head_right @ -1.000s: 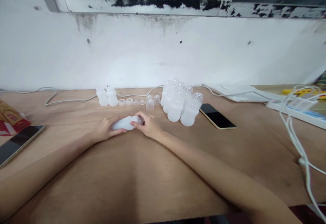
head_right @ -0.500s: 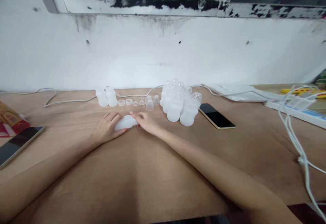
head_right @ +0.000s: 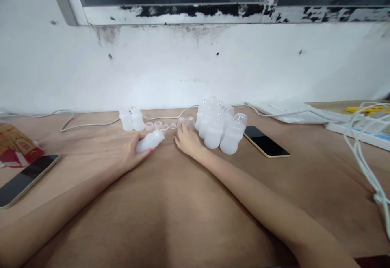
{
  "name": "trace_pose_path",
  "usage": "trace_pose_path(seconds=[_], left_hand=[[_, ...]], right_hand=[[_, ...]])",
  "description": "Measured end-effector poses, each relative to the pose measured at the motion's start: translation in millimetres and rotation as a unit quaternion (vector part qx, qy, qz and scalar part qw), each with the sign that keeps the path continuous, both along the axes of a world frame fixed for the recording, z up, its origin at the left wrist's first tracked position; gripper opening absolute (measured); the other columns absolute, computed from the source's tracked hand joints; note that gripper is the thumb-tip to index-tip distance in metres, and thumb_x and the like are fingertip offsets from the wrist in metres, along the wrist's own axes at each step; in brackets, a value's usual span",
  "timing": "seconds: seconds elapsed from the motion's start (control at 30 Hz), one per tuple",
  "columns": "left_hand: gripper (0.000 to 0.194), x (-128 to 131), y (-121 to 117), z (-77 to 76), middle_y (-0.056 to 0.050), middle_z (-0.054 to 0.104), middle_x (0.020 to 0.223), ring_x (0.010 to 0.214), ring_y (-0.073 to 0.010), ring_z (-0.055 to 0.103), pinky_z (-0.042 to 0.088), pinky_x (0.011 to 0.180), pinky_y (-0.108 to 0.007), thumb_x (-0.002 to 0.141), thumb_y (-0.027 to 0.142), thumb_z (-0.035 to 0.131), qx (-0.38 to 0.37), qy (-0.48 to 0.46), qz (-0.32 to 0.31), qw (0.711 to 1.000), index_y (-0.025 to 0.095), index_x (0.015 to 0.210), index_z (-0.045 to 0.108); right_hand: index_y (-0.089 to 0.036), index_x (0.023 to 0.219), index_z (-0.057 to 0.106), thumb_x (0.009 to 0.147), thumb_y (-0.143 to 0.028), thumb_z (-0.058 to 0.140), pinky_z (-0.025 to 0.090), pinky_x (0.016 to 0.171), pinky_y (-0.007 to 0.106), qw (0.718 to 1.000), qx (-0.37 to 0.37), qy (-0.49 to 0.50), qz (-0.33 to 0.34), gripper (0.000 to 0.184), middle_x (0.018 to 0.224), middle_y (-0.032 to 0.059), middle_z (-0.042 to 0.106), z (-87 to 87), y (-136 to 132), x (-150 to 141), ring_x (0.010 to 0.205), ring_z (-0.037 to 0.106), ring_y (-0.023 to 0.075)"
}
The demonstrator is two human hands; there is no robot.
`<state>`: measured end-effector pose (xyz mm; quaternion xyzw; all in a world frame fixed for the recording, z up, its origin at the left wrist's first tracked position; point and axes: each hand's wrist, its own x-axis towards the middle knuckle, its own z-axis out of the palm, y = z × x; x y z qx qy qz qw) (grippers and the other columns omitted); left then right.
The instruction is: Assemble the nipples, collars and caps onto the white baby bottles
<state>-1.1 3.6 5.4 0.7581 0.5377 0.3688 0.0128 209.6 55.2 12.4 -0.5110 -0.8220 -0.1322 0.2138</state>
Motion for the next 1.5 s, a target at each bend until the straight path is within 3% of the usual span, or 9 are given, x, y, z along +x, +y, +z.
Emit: trace_pose_path(seconds=[0.33, 0.47, 0.53, 0.67, 0.77, 1.13, 1.27, 1.4, 1.5], left_hand=[[0.039, -3.4, 4.1, 2.9, -0.004, 0.06, 0.09, 0.084, -0.0203, 0.056, 0.043, 0.07, -0.029, 0.068, 0.048, 0.053, -0.014, -0.073, -0.02, 0.997, 0.016, 0.09, 0.049], [0.039, -3.6, 2.9, 3.1, -0.003, 0.059, 0.091, 0.084, -0.0209, 0.055, 0.043, 0.07, -0.029, 0.069, 0.048, 0.051, -0.018, -0.054, -0.033, 0.998, 0.016, 0.091, 0.049], [0.039, -3.6, 3.2, 2.5, -0.003, 0.06, 0.09, 0.082, -0.0206, 0.055, 0.043, 0.068, -0.029, 0.068, 0.049, 0.053, -0.021, -0.048, -0.029, 0.998, 0.017, 0.09, 0.049], [0.04, -3.4, 4.8, 0.8, -0.004, 0.06, 0.089, 0.08, -0.0196, 0.056, 0.044, 0.065, -0.029, 0.066, 0.049, 0.054, -0.023, -0.044, -0.032, 0.998, 0.019, 0.091, 0.05], [0.041, -3.1, 4.6, 1.2, -0.005, 0.061, 0.088, 0.079, -0.0199, 0.057, 0.044, 0.065, -0.029, 0.065, 0.05, 0.054, -0.019, -0.043, -0.037, 0.998, 0.019, 0.091, 0.051], [0.043, -0.4, -1.3, 1.2, -0.004, 0.061, 0.093, 0.083, -0.0218, 0.058, 0.044, 0.069, -0.032, 0.069, 0.05, 0.05, -0.016, 0.024, -0.034, 0.999, 0.021, 0.1, 0.05], [0.047, 0.5, -7.8, 2.4, -0.004, 0.061, 0.096, 0.083, -0.0225, 0.058, 0.044, 0.068, -0.032, 0.071, 0.051, 0.047, -0.025, 0.068, -0.05, 0.996, 0.023, 0.108, 0.048], [0.048, -0.2, -11.1, 5.9, -0.004, 0.063, 0.095, 0.082, -0.0218, 0.059, 0.044, 0.071, -0.031, 0.071, 0.052, 0.047, -0.05, 0.052, -0.066, 0.995, 0.02, 0.107, 0.05], [0.048, 0.7, -11.8, 9.4, -0.004, 0.062, 0.097, 0.084, -0.0213, 0.058, 0.043, 0.074, -0.031, 0.069, 0.052, 0.049, -0.077, 0.02, -0.084, 0.993, 0.019, 0.104, 0.054]], right_hand=[[-0.019, 0.095, 0.053, 0.079, -0.033, 0.039, 0.039, 0.056, 0.028, 0.985, -0.04, 0.043, 0.163, 0.025, 0.097, 0.0084, 0.048, 0.6, -64.9, -7.4, 0.06, 0.05, 0.0124], [-0.022, 0.089, 0.052, 0.077, -0.039, 0.043, 0.038, 0.055, 0.026, 0.95, -0.14, 0.22, 0.172, 0.023, 0.081, 0.0029, 0.055, -1.7, -55.1, -8.9, 0.058, 0.049, 0.0112], [-0.021, 0.086, 0.05, 0.077, -0.044, 0.041, 0.033, 0.043, 0.022, 0.877, -0.236, 0.388, 0.159, 0.026, 0.073, 0.0008, 0.055, -3.1, -44.8, -6.1, 0.047, 0.043, 0.008], [-0.019, 0.08, 0.046, 0.074, -0.05, 0.042, 0.02, 0.033, 0.019, 0.651, -0.363, 0.654, 0.13, 0.032, 0.074, 0.0007, 0.056, -4.9, -26.6, 1.4, 0.037, 0.033, 0.0039], [-0.018, 0.077, 0.046, 0.072, -0.046, 0.046, 0.022, 0.034, 0.018, 0.588, -0.382, 0.7, 0.135, 0.029, 0.075, 0.0, 0.056, -4.0, -23.5, 2.7, 0.038, 0.034, 0.0033], [-0.022, 0.085, 0.044, 0.073, -0.041, 0.049, 0.032, 0.04, 0.017, 0.572, -0.388, 0.698, 0.188, 0.023, 0.081, -0.0017, 0.054, -2.5, -29.4, 0.0, 0.047, 0.045, 0.0046], [-0.024, 0.093, 0.045, 0.071, -0.032, 0.055, 0.042, 0.055, 0.022, 0.625, -0.383, 0.627, 0.264, 0.025, 0.089, -0.0003, 0.052, -2.5, -35.7, -2.5, 0.065, 0.052, 0.0085], [-0.023, 0.095, 0.048, 0.068, -0.026, 0.059, 0.044, 0.058, 0.022, 0.7, -0.334, 0.564, 0.284, 0.029, 0.098, 0.0012, 0.05, -3.1, -38.8, -4.4, 0.07, 0.053, 0.0089], [-0.022, 0.099, 0.048, 0.068, -0.025, 0.059, 0.045, 0.059, 0.022, 0.729, -0.318, 0.531, 0.293, 0.033, 0.102, 0.0026, 0.05, -3.0, -38.5, -4.4, 0.07, 0.053, 0.0094]])
